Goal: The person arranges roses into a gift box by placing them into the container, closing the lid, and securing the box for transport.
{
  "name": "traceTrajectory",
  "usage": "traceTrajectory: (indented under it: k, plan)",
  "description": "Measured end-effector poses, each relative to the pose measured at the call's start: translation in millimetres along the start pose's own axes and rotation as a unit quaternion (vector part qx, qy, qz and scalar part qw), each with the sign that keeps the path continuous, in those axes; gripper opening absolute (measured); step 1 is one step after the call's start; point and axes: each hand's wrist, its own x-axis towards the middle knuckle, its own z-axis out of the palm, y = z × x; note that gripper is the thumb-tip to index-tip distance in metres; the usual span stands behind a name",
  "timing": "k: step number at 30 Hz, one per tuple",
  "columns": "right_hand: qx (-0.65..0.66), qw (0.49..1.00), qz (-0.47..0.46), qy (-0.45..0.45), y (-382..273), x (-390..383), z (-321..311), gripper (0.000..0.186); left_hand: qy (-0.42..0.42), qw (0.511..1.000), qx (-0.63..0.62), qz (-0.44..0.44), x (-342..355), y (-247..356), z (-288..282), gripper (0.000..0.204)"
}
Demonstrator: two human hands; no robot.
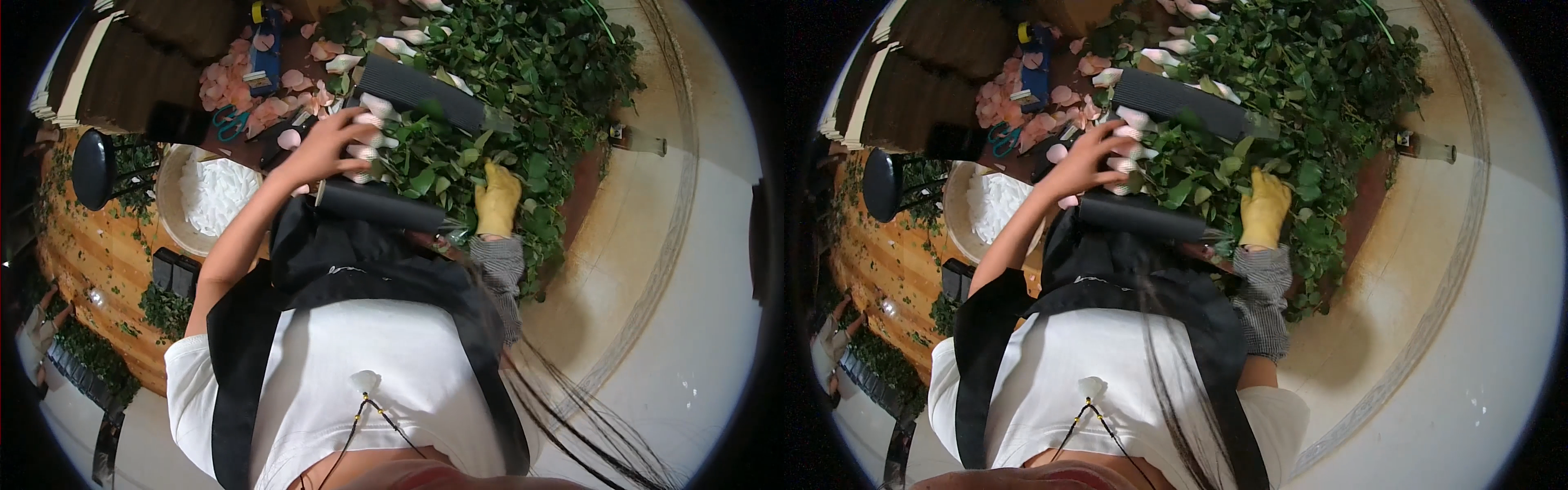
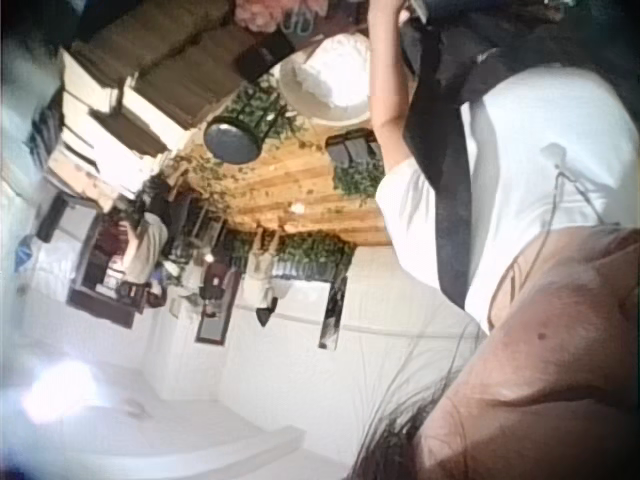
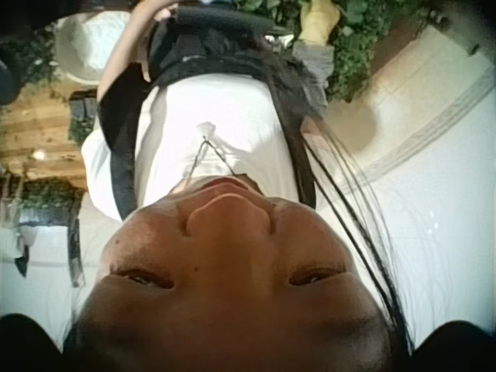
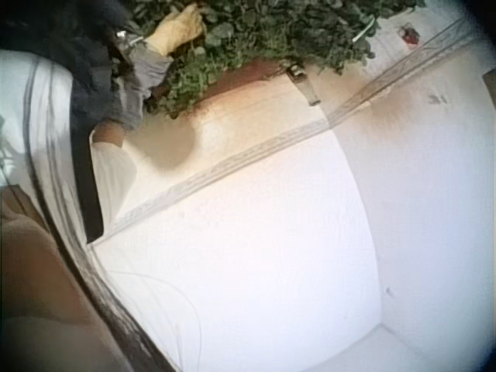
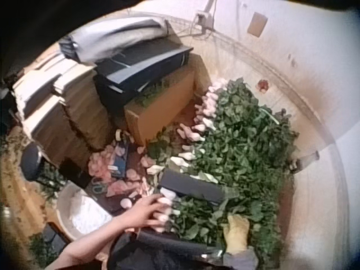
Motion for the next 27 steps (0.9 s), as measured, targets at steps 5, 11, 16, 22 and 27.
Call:
traceTrajectory:
  k: [5, 11, 16, 22, 27]
  plan:
    - [0.224, 0.955, -0.188, -0.047, -63.2, 17.7, -98.8, 0.059, 0.058, 0.955, -0.086, -0.278, -34.4, -1.2, -33.6, 0.032]
    - [0.048, 0.938, -0.29, -0.182, -145.3, 46.1, -15.9, 0.019, -0.244, 0.954, 0.012, -0.174, -0.6, 16.0, -25.0, 0.042]
    - [0.021, 0.932, -0.296, -0.21, -146.0, 51.5, -7.2, 0.024, -0.169, 0.971, 0.027, -0.169, -4.3, 10.5, -6.0, 0.041]
    - [0.122, 0.927, -0.306, -0.179, -131.8, 49.7, -20.4, 0.025, -0.072, 0.98, -0.01, -0.184, -16.9, 1.1, 10.5, 0.032]
    - [0.008, 0.923, -0.28, -0.264, -143.7, 55.0, -24.8, 0.023, -0.094, 0.983, -0.146, -0.068, -12.5, -3.2, 3.3, 0.028]
